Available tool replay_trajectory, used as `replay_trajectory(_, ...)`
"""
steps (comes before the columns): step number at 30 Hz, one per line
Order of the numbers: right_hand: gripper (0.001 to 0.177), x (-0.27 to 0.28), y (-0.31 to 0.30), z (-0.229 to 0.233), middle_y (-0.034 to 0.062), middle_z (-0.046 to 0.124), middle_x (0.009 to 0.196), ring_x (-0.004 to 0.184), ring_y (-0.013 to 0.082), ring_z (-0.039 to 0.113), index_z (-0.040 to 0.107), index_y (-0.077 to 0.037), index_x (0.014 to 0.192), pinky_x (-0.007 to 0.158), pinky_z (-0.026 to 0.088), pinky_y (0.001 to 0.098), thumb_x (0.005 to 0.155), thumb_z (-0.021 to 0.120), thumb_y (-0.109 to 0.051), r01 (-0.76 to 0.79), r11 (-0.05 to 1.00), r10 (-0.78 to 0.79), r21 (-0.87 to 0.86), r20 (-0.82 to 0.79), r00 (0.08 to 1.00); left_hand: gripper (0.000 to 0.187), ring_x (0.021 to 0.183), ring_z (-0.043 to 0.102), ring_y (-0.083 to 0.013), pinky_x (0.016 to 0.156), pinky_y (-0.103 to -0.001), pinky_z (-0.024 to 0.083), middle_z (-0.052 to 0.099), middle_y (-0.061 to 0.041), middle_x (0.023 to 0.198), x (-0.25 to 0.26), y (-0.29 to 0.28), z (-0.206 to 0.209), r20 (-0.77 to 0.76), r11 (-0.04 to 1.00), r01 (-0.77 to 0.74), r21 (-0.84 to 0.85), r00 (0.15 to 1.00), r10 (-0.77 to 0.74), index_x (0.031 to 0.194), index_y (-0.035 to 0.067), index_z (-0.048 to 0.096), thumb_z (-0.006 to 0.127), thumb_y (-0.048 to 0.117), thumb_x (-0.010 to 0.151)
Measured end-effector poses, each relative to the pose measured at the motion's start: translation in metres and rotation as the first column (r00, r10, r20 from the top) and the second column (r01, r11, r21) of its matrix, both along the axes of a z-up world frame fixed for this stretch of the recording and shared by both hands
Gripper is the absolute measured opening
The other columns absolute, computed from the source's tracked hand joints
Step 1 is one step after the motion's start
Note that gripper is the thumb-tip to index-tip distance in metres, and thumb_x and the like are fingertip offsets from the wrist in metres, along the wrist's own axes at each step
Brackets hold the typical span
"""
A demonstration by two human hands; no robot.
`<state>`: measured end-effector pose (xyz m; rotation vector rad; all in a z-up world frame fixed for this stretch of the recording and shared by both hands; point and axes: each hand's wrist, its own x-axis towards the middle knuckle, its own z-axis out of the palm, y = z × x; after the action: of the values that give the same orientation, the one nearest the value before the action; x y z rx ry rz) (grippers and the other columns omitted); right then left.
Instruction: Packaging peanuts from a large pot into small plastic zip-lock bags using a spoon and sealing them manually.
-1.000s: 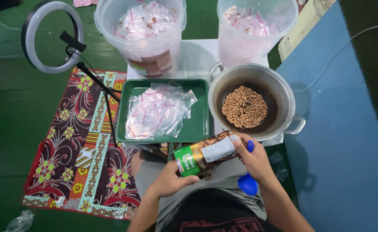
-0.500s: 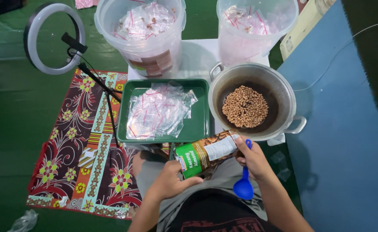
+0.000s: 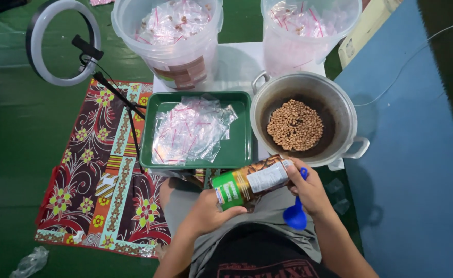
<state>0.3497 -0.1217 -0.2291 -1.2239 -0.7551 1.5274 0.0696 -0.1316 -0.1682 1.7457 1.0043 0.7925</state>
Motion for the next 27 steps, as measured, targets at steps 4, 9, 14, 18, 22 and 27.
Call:
replay_trajectory(4, 0.029, 0.0, 0.002, -0.007, 0.0067, 0.054, 0.076, 0.055, 0.006, 0.033, 0.064, 0.004, 0.119, 0.045, 0.024, 0.0173, 0.104, 0.053, -0.018, 0.011, 0.998, -0.016, -0.065, -0.067, 0.998, 0.043, 0.071, 0.072, -0.026, 0.066, -0.034, 0.056, 0.078, -0.011, 0.094, -0.008, -0.003, -0.012, -0.127, 0.98, -0.062, 0.187, 0.988, 0.087, 0.105, 0.004, 0.073, 0.086, 0.035, 0.078)
replay_trajectory(9, 0.031, 0.007, 0.004, -0.026, 0.0084, 0.054, 0.072, 0.053, 0.0062, 0.035, 0.06, 0.003, 0.1, 0.043, 0.021, 0.0177, 0.107, 0.055, -0.027, 0.03, 0.992, -0.053, -0.124, -0.181, 0.982, 0.057, 0.074, 0.066, -0.0298, 0.064, -0.037, 0.053, 0.068, -0.014, 0.093, -0.02, -0.005, -0.016, -0.359, 0.881, 0.073, 0.467, 0.927, 0.113, 0.116, -0.003, 0.062, 0.078, 0.044, 0.087)
replay_trajectory(14, 0.032, 0.011, 0.005, -0.034, 0.0065, 0.053, 0.071, 0.051, 0.0056, 0.035, 0.059, 0.001, 0.098, 0.041, 0.02, 0.0178, 0.107, 0.054, -0.029, -0.017, 0.991, -0.012, -0.131, -0.218, 0.976, 0.047, 0.073, 0.063, -0.0296, 0.063, -0.039, 0.053, 0.064, -0.012, 0.092, -0.03, -0.002, -0.024, -0.517, 0.856, 0.207, 0.474, 0.852, 0.08, 0.115, 0.004, 0.061, 0.079, 0.023, 0.076)
replay_trajectory(18, 0.034, 0.011, 0.004, -0.041, 0.0066, 0.054, 0.071, 0.05, 0.0056, 0.035, 0.06, 0.001, 0.098, 0.041, 0.019, 0.018, 0.107, 0.053, -0.031, -0.04, 0.988, 0.005, -0.151, -0.224, 0.975, 0.04, 0.067, 0.064, -0.0286, 0.054, -0.04, 0.051, 0.064, -0.011, 0.086, -0.029, 0.002, -0.009, -0.563, 0.793, 0.26, 0.552, 0.817, 0.124, 0.115, 0.008, 0.06, 0.075, 0.021, 0.081)
replay_trajectory(22, 0.035, 0.009, 0.002, -0.037, 0.0072, 0.053, 0.069, 0.05, 0.0059, 0.035, 0.06, 0.001, 0.094, 0.04, 0.018, 0.0181, 0.107, 0.054, -0.031, -0.031, 0.986, -0.006, -0.164, -0.216, 0.976, 0.031, 0.075, 0.067, -0.0291, 0.06, -0.041, 0.052, 0.066, -0.011, 0.092, -0.031, 0.007, -0.008, -0.592, 0.767, 0.266, 0.585, 0.786, 0.179, 0.112, 0.008, 0.064, 0.071, 0.023, 0.085)
replay_trajectory(27, 0.034, 0.007, 0.003, -0.031, 0.0076, 0.054, 0.07, 0.05, 0.0047, 0.034, 0.06, 0.002, 0.098, 0.04, 0.019, 0.0164, 0.105, 0.057, -0.031, -0.01, 0.986, -0.023, -0.164, -0.197, 0.98, 0.024, 0.072, 0.063, -0.0299, 0.06, -0.042, 0.051, 0.062, -0.012, 0.087, -0.032, 0.007, -0.011, -0.596, 0.798, 0.266, 0.541, 0.791, 0.141, 0.101, 0.011, 0.065, 0.074, 0.019, 0.08)
